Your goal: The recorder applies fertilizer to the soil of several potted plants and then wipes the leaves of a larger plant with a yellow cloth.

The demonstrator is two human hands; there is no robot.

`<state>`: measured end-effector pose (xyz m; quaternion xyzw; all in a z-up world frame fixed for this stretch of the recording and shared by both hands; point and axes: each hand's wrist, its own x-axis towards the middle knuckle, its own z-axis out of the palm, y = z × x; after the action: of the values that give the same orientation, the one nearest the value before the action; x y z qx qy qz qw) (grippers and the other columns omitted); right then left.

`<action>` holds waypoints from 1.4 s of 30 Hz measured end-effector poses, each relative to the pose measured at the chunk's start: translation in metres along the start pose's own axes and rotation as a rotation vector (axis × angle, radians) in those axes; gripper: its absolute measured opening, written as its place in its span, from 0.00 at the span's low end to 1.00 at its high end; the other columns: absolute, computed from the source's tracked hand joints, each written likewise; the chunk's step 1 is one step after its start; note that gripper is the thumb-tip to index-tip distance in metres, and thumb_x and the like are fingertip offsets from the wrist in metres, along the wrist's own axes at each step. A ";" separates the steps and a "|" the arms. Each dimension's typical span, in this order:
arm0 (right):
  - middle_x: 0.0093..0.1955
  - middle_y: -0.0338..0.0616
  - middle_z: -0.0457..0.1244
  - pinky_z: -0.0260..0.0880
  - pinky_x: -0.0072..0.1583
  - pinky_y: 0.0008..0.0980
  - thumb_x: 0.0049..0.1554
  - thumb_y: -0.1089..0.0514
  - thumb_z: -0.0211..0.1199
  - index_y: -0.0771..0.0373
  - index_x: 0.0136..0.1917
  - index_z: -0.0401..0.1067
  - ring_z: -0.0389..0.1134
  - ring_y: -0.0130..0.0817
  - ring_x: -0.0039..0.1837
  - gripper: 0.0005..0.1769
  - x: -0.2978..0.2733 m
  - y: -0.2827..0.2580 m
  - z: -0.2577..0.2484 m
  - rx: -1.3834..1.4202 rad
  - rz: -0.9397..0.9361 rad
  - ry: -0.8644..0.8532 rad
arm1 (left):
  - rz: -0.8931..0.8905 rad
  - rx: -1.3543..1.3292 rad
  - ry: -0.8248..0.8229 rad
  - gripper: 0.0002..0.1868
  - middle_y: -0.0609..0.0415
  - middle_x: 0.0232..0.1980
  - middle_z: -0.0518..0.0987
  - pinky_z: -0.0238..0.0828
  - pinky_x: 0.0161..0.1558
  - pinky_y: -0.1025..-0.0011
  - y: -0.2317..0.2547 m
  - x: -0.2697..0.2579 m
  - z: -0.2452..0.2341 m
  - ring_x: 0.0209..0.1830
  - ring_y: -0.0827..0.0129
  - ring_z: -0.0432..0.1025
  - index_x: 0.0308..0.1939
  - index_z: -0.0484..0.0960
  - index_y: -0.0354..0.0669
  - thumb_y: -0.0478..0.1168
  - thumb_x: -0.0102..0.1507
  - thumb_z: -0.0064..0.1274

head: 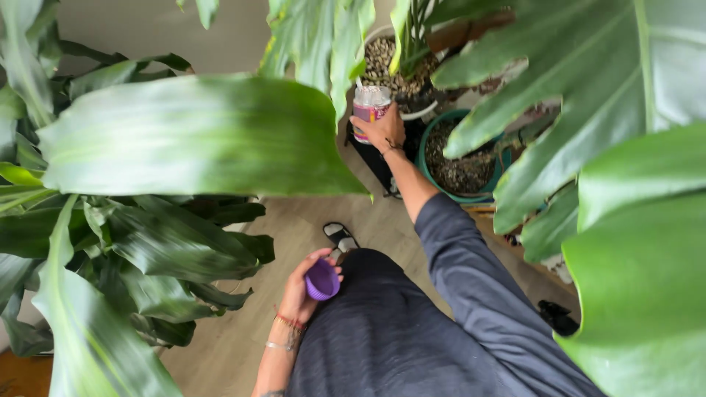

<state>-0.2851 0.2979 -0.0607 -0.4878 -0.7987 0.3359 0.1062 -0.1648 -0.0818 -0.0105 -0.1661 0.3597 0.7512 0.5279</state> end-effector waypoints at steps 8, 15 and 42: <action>0.60 0.58 0.67 0.72 0.60 0.50 0.36 0.29 0.76 0.63 0.69 0.60 0.71 0.56 0.59 0.58 0.069 -0.024 0.041 -0.002 0.116 -0.028 | 0.078 -0.025 0.119 0.22 0.48 0.44 0.80 0.79 0.47 0.59 0.027 0.005 -0.002 0.43 0.60 0.78 0.58 0.76 0.32 0.47 0.68 0.47; 0.59 0.56 0.68 0.73 0.59 0.48 0.39 0.32 0.72 0.62 0.69 0.61 0.72 0.53 0.58 0.53 0.089 -0.011 0.042 -0.051 0.152 -0.095 | 0.045 -0.049 0.161 0.22 0.49 0.44 0.80 0.79 0.47 0.59 0.036 0.015 -0.003 0.43 0.60 0.78 0.58 0.76 0.33 0.47 0.67 0.47; 0.64 0.60 0.65 0.70 0.61 0.52 0.39 0.25 0.73 0.68 0.70 0.60 0.69 0.56 0.63 0.61 0.057 0.035 -0.003 -0.202 0.272 -0.096 | 0.021 -0.042 0.077 0.21 0.47 0.43 0.81 0.81 0.46 0.59 0.031 0.031 -0.003 0.43 0.60 0.79 0.57 0.76 0.34 0.47 0.67 0.48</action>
<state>-0.2877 0.3577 -0.0896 -0.5829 -0.7593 0.2880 -0.0279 -0.2054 -0.0684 -0.0208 -0.2023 0.3654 0.7572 0.5022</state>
